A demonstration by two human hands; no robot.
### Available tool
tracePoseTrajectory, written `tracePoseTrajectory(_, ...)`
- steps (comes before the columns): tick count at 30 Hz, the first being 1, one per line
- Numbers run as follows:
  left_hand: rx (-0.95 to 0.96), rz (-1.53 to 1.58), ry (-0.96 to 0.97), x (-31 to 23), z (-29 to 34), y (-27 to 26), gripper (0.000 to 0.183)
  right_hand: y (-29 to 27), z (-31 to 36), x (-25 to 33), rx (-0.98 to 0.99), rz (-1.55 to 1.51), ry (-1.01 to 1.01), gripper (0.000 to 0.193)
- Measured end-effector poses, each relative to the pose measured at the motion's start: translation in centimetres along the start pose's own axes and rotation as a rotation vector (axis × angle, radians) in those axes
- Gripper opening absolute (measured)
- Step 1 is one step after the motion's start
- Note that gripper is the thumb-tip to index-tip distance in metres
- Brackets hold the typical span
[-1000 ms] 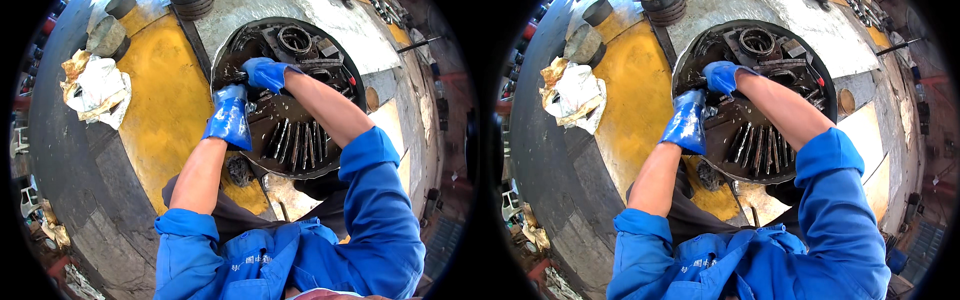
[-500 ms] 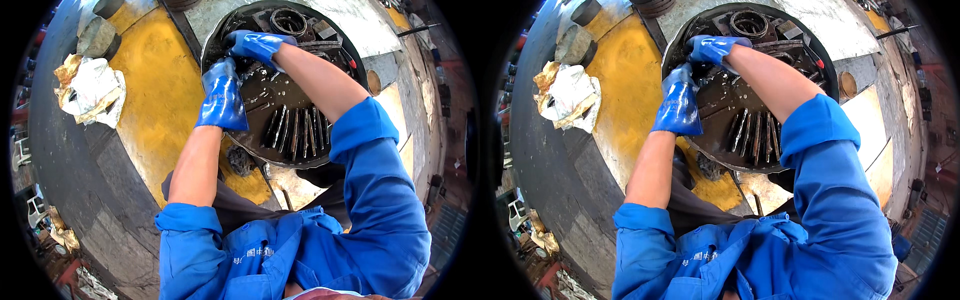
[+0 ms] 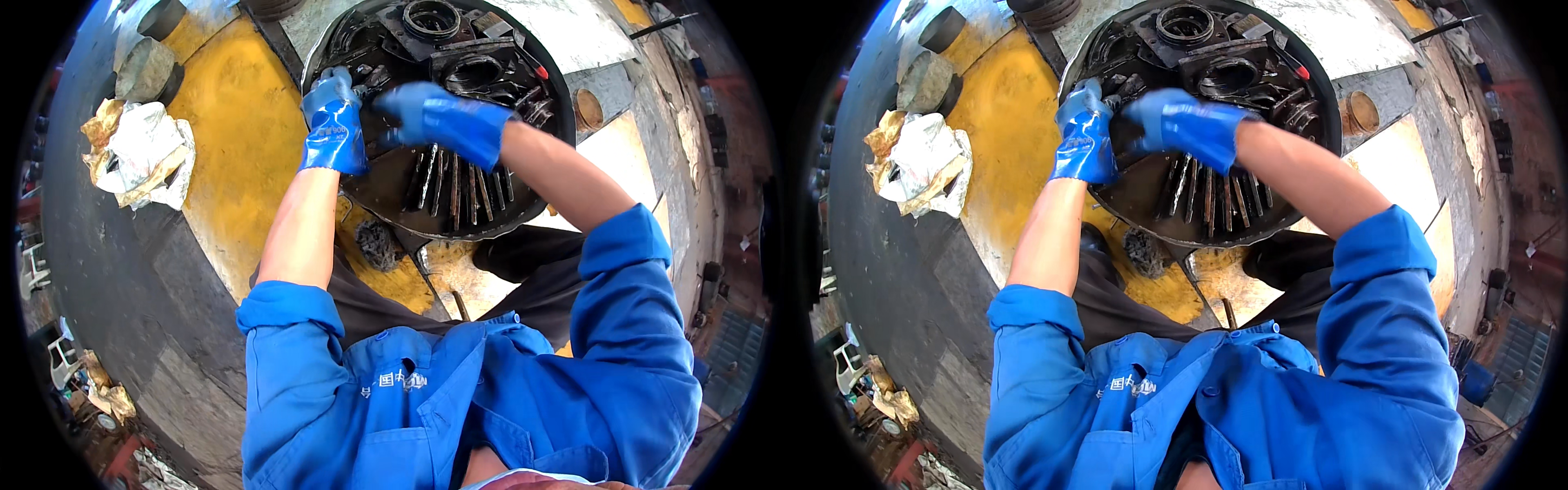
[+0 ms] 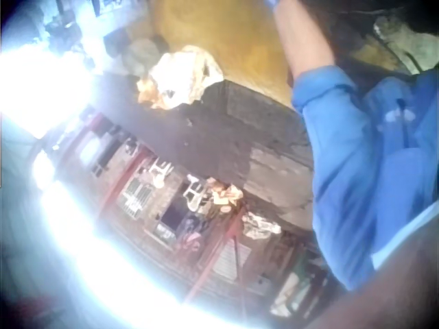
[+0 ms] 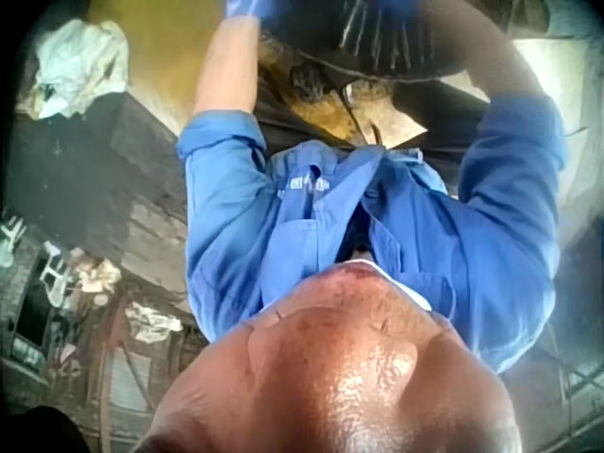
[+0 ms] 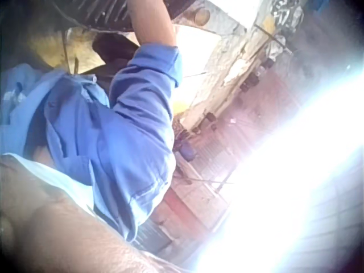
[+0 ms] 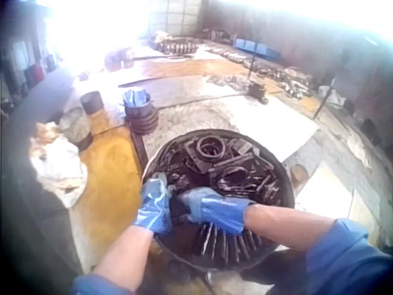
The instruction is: The person cleans various metal components in a large tray filled with dark liquid by hand and using a brush.
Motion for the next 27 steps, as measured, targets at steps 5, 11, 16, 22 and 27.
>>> tracePoseTrajectory(5,0.081,-0.074,0.053,-0.6,-0.5,0.7,0.044,7.9,1.1,1.9,-0.248,0.335,-0.265,0.047)
tracePoseTrajectory(11,0.074,-0.004,-0.057,0.2,-1.3,0.5,0.054,8.8,-0.6,2.3,0.021,0.207,-0.075,0.037)
tracePoseTrajectory(16,0.036,0.055,0.022,0.5,-1.0,0.3,0.05,7.5,-3.4,-0.3,0.217,0.003,0.15,0.038)
tracePoseTrajectory(22,0.088,0.06,0.001,0.5,-0.9,0.7,0.053,7.5,-6.0,-1.6,0.361,0.04,0.172,0.046)
tracePoseTrajectory(27,0.053,0.09,-0.025,1.1,-0.9,0.3,0.05,9.3,-6.7,-3.9,0.314,0.017,0.19,0.051)
Point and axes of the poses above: each hand's wrist, its own z-axis away from the middle knuckle, its own y-axis out of the palm, x = y × z, the point moved 8 cm from there along -z, towards the middle knuckle, and after that the axes turned 6 degrees about -x, right-handed, at the moved point
